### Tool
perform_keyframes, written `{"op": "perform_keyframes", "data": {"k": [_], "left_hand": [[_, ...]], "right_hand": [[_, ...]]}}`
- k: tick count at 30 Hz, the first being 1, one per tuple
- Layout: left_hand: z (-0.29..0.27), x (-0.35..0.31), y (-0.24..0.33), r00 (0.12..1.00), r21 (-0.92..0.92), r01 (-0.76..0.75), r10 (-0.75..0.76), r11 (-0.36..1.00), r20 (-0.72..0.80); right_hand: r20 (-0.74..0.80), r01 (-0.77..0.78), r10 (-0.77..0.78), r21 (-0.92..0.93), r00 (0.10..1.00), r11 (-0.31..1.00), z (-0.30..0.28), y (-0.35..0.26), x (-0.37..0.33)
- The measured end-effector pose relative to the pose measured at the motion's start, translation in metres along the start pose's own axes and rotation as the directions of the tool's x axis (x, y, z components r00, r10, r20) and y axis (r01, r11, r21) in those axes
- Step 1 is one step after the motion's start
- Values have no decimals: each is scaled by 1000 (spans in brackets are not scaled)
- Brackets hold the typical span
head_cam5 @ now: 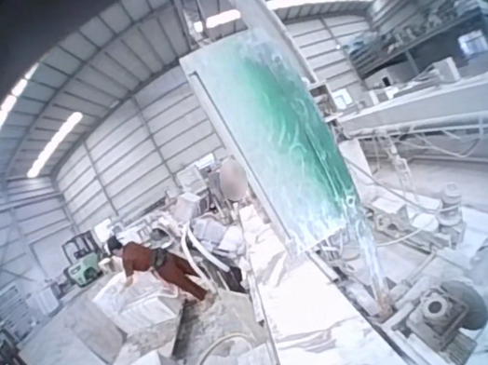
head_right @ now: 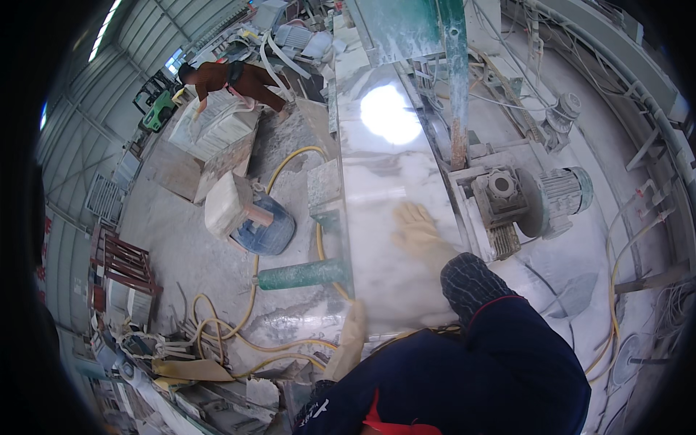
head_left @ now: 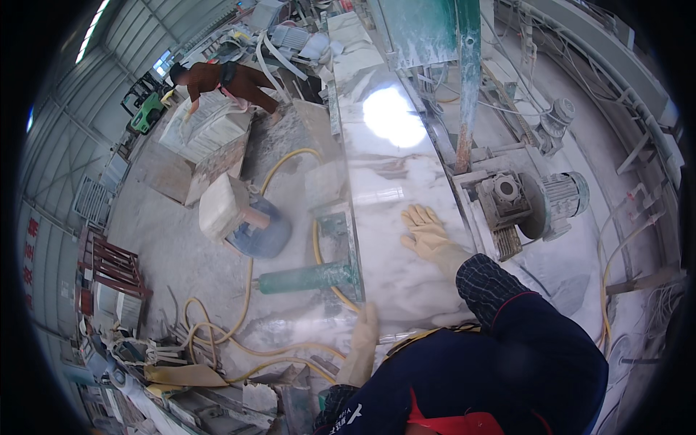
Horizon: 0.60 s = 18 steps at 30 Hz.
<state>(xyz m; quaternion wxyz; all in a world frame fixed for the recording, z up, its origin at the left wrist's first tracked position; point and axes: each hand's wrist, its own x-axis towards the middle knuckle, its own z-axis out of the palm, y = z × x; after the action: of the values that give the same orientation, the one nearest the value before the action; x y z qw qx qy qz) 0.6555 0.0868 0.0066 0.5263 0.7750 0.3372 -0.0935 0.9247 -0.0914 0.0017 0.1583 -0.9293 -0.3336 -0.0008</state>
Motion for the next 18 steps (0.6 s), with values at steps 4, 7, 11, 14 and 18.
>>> {"op": "perform_keyframes", "data": {"k": [4, 7, 11, 14, 18], "left_hand": [[-4, 5, -6, 999, 46, 36, -37, 998, 10], [-17, -5, -12, 987, -142, 110, -92, 984, 132], [-18, -27, -22, 973, -453, 227, -181, 862, 143], [-7, -35, -33, 965, -523, 258, -238, 812, 107], [8, -23, -47, 981, -495, 170, -194, 852, 4]], "right_hand": [[-11, 4, -4, -4, 1000, 1000, -2, 0, 3], [-4, 7, -7, -5, 1000, 1000, -3, 1, 6], [-7, 5, -5, 19, 1000, 1000, -6, 1, 8], [6, -3, 3, 45, 1000, 999, -10, -1, 8], [25, -3, 2, 47, 1000, 999, -16, -1, 14]]}}
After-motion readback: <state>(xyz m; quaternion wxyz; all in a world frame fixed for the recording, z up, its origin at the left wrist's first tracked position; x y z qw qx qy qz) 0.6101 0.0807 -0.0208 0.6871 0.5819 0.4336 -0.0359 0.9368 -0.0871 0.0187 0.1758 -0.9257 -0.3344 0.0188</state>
